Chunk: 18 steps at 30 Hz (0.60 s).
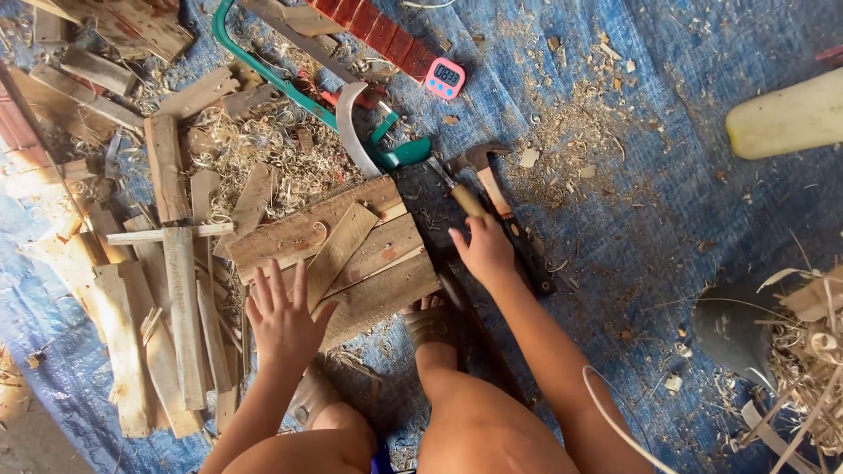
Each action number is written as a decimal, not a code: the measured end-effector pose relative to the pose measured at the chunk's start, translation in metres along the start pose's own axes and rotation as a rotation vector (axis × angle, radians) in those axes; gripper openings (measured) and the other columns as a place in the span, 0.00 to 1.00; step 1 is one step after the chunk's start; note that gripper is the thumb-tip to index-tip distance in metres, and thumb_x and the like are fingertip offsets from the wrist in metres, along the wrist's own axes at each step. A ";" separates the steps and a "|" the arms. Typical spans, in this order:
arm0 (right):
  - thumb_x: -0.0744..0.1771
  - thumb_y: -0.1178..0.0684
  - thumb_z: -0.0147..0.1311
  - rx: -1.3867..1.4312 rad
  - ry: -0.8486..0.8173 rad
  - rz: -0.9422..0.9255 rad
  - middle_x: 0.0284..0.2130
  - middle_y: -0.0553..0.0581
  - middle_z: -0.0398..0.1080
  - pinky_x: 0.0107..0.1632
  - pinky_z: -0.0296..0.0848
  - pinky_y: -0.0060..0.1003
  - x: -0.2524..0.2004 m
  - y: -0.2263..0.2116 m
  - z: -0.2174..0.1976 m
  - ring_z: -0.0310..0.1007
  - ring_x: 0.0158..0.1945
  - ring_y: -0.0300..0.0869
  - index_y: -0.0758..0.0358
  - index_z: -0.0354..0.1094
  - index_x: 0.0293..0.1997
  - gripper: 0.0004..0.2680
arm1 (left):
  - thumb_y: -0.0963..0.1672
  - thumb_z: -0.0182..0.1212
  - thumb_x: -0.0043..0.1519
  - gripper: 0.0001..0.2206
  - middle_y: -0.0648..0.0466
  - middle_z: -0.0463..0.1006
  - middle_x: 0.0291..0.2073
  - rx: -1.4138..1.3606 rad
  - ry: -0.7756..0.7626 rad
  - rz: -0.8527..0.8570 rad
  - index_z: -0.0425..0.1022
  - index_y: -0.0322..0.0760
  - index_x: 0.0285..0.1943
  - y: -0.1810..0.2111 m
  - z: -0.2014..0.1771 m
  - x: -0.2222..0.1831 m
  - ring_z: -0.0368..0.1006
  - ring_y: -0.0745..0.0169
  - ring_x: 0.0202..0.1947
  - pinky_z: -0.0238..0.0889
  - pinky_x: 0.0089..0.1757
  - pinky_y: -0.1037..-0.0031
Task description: Shaping a small piece of wood by shaving it with a large curved knife against a wooden block on the floor.
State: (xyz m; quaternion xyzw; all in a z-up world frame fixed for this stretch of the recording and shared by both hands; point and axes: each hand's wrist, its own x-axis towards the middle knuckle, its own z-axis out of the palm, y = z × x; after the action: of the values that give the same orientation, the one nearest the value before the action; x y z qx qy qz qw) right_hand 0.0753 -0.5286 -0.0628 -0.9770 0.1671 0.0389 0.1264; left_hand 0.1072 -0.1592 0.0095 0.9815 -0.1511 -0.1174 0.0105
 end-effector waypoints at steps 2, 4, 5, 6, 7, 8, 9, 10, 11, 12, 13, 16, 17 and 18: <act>0.69 0.37 0.53 -0.044 -0.011 0.011 0.46 0.61 0.69 0.41 0.81 0.40 0.026 0.004 0.005 0.76 0.50 0.51 0.62 0.67 0.53 0.17 | 0.65 0.36 0.64 0.40 0.37 0.47 0.78 -0.017 -0.160 -0.047 0.41 0.53 0.83 0.002 0.012 0.001 0.38 0.34 0.77 0.45 0.63 0.37; 0.69 0.39 0.53 -0.091 -0.024 0.021 0.50 0.64 0.68 0.41 0.82 0.39 0.045 0.005 0.004 0.75 0.53 0.52 0.64 0.65 0.57 0.19 | 0.65 0.31 0.66 0.38 0.40 0.40 0.80 -0.037 -0.322 -0.095 0.35 0.55 0.84 0.003 0.029 0.002 0.29 0.36 0.79 0.37 0.66 0.37; 0.69 0.39 0.51 -0.092 -0.196 0.105 0.54 0.66 0.66 0.45 0.81 0.45 0.050 0.002 0.003 0.73 0.56 0.53 0.65 0.59 0.64 0.22 | 0.66 0.30 0.65 0.39 0.40 0.36 0.80 -0.064 -0.335 -0.103 0.32 0.56 0.83 -0.001 0.040 0.003 0.26 0.35 0.78 0.34 0.65 0.35; 0.70 0.39 0.50 -0.093 -0.368 0.190 0.59 0.68 0.65 0.49 0.80 0.50 0.056 -0.002 0.002 0.70 0.60 0.53 0.66 0.53 0.71 0.25 | 0.67 0.28 0.64 0.40 0.40 0.32 0.80 -0.091 -0.347 -0.110 0.29 0.58 0.83 -0.004 0.051 0.004 0.22 0.34 0.78 0.31 0.64 0.33; 0.70 0.39 0.50 -0.094 -0.362 0.191 0.59 0.68 0.65 0.49 0.80 0.50 0.059 0.000 0.007 0.70 0.60 0.53 0.66 0.53 0.71 0.25 | 0.67 0.28 0.64 0.40 0.40 0.32 0.80 -0.092 -0.342 -0.107 0.29 0.58 0.83 -0.006 0.057 0.007 0.22 0.34 0.78 0.31 0.64 0.33; 0.70 0.43 0.49 -0.161 -0.387 0.188 0.57 0.67 0.66 0.54 0.76 0.52 0.063 0.001 0.011 0.71 0.60 0.53 0.67 0.53 0.71 0.23 | 0.67 0.31 0.63 0.42 0.40 0.30 0.80 -0.088 -0.366 -0.107 0.26 0.58 0.83 -0.007 0.063 0.010 0.20 0.33 0.77 0.30 0.64 0.32; 0.70 0.47 0.48 -0.227 -0.417 0.184 0.56 0.66 0.68 0.59 0.72 0.55 0.064 0.001 0.017 0.71 0.60 0.52 0.67 0.52 0.72 0.22 | 0.67 0.34 0.62 0.44 0.40 0.27 0.80 -0.083 -0.395 -0.110 0.24 0.57 0.83 -0.011 0.068 0.010 0.17 0.31 0.77 0.29 0.64 0.30; 0.70 0.47 0.48 -0.225 -0.417 0.183 0.56 0.66 0.68 0.59 0.72 0.55 0.060 0.000 0.020 0.71 0.60 0.52 0.67 0.52 0.72 0.22 | 0.67 0.34 0.62 0.44 0.40 0.27 0.80 -0.081 -0.394 -0.111 0.24 0.57 0.83 -0.015 0.073 0.012 0.17 0.31 0.77 0.29 0.64 0.30; 0.69 0.45 0.50 -0.205 -0.381 0.178 0.50 0.64 0.69 0.55 0.72 0.56 0.055 0.001 0.022 0.72 0.55 0.52 0.66 0.58 0.65 0.20 | 0.68 0.34 0.61 0.45 0.41 0.23 0.79 -0.058 -0.448 -0.109 0.22 0.58 0.82 -0.017 0.079 0.015 0.14 0.32 0.77 0.28 0.64 0.30; 0.68 0.43 0.51 -0.185 -0.346 0.173 0.44 0.61 0.70 0.51 0.73 0.56 0.051 0.002 0.024 0.74 0.51 0.53 0.65 0.64 0.58 0.18 | 0.69 0.34 0.59 0.47 0.42 0.19 0.79 -0.035 -0.502 -0.107 0.19 0.59 0.81 -0.019 0.084 0.018 0.11 0.33 0.76 0.26 0.64 0.31; 0.68 0.43 0.51 -0.183 -0.353 0.179 0.44 0.61 0.70 0.51 0.73 0.56 0.042 0.003 0.024 0.74 0.51 0.53 0.65 0.64 0.58 0.18 | 0.69 0.34 0.59 0.47 0.42 0.19 0.79 -0.030 -0.510 -0.103 0.19 0.59 0.81 -0.020 0.084 0.016 0.11 0.33 0.76 0.26 0.64 0.31; 0.66 0.42 0.52 -0.076 -0.332 0.166 0.41 0.61 0.70 0.50 0.73 0.57 0.026 0.008 0.008 0.75 0.49 0.54 0.66 0.67 0.55 0.18 | 0.70 0.37 0.57 0.49 0.41 0.17 0.78 -0.022 -0.512 -0.089 0.18 0.58 0.81 -0.019 0.082 0.022 0.11 0.30 0.76 0.27 0.64 0.29; 0.66 0.44 0.51 -0.005 -0.376 0.215 0.44 0.63 0.70 0.50 0.75 0.55 0.018 0.009 -0.005 0.75 0.50 0.54 0.68 0.67 0.57 0.18 | 0.70 0.35 0.58 0.49 0.41 0.17 0.78 -0.013 -0.529 -0.102 0.17 0.57 0.81 -0.018 0.079 0.021 0.10 0.31 0.76 0.27 0.64 0.31; 0.66 0.45 0.51 0.066 -0.418 0.264 0.46 0.66 0.70 0.51 0.76 0.53 0.009 0.008 -0.017 0.76 0.52 0.55 0.69 0.66 0.59 0.19 | 0.70 0.32 0.58 0.49 0.41 0.16 0.79 -0.004 -0.545 -0.115 0.16 0.56 0.81 -0.018 0.077 0.021 0.09 0.32 0.76 0.27 0.65 0.32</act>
State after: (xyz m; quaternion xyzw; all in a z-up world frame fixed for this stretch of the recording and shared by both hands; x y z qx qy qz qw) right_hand 0.0820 -0.5436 -0.0495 -0.9128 0.2646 0.2509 0.1840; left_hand 0.1141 -0.1472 -0.0709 0.9206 -0.0920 -0.3780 -0.0353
